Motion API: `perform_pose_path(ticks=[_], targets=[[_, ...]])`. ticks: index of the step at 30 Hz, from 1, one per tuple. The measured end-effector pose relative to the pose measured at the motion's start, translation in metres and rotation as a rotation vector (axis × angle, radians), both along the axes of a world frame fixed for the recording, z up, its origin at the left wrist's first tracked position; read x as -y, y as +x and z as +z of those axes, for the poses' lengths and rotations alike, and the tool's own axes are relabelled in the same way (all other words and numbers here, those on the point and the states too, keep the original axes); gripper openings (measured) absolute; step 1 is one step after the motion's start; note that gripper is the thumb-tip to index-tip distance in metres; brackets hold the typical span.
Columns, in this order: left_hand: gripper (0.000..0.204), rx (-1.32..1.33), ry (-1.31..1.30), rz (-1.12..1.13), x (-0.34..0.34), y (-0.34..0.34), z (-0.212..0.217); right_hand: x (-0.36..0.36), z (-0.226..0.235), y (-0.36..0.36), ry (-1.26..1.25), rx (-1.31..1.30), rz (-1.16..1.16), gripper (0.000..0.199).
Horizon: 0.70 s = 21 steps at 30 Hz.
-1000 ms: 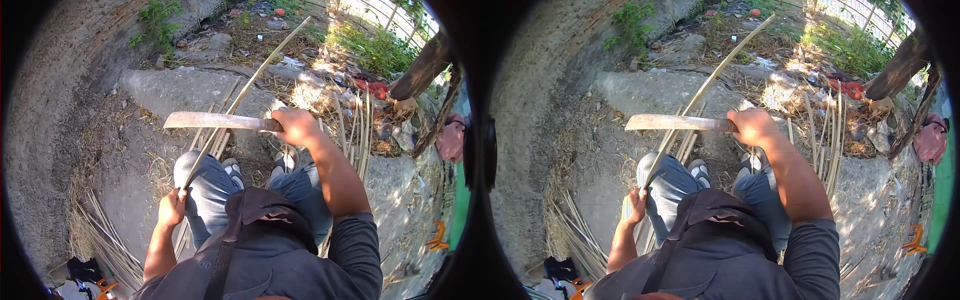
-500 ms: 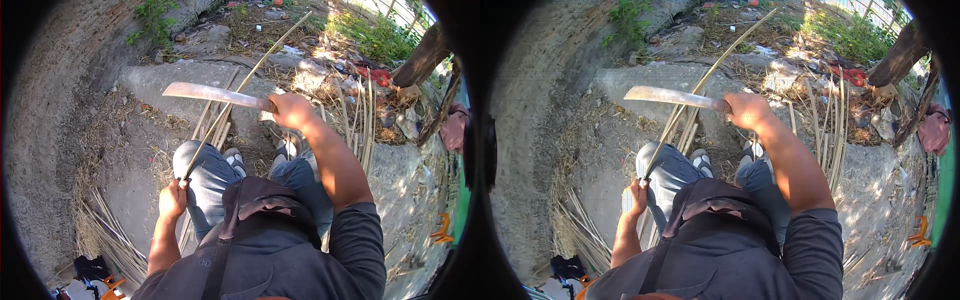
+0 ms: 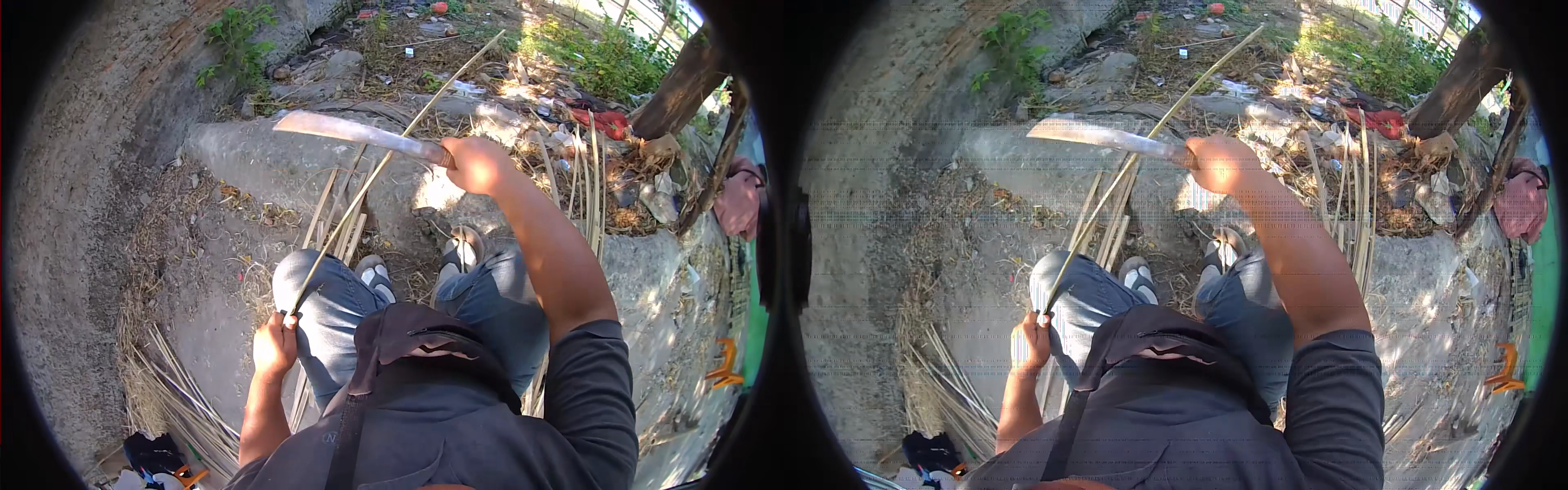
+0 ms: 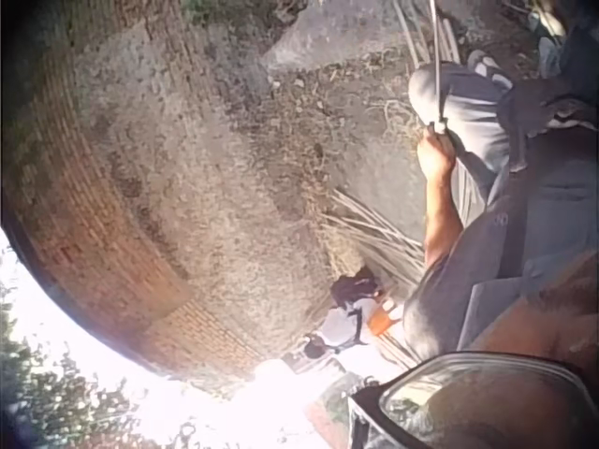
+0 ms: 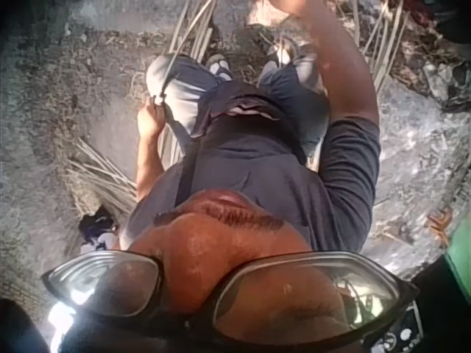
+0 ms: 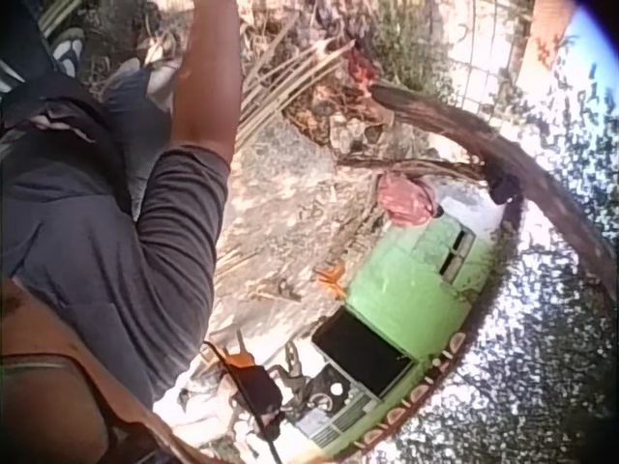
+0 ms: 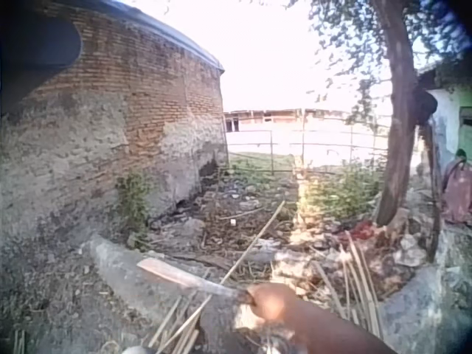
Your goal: The person peels and splits long strips of bamboo using a machete. They hold the bamboo with one hand and shave off the outer layer or split the material into thinner strips with the blade held in the other hand.
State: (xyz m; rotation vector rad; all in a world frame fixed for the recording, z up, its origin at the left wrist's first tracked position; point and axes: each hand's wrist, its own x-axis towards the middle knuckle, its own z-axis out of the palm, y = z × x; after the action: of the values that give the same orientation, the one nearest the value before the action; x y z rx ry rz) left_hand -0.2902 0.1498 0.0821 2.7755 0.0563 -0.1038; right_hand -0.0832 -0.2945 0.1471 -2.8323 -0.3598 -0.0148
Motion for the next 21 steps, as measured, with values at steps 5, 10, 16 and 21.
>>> perform_pose_path(ticks=[5,10,16,21], targets=[[0.038,-0.053,0.036,0.007,0.008,0.007,0.010,0.010,-0.030,0.003,0.078,-0.088,-0.093,0.022],[0.038,-0.055,-0.007,-0.023,-0.003,0.005,0.002,-0.038,-0.012,-0.025,-0.190,-0.067,0.354,0.026],[0.042,0.063,-0.223,0.008,-0.002,0.003,-0.009,-0.010,-0.004,-0.011,-0.046,-0.083,0.145,0.019],[0.041,-0.001,-0.098,0.073,0.005,0.005,-0.001,-0.021,-0.007,-0.028,-0.118,-0.060,0.128,0.020]])
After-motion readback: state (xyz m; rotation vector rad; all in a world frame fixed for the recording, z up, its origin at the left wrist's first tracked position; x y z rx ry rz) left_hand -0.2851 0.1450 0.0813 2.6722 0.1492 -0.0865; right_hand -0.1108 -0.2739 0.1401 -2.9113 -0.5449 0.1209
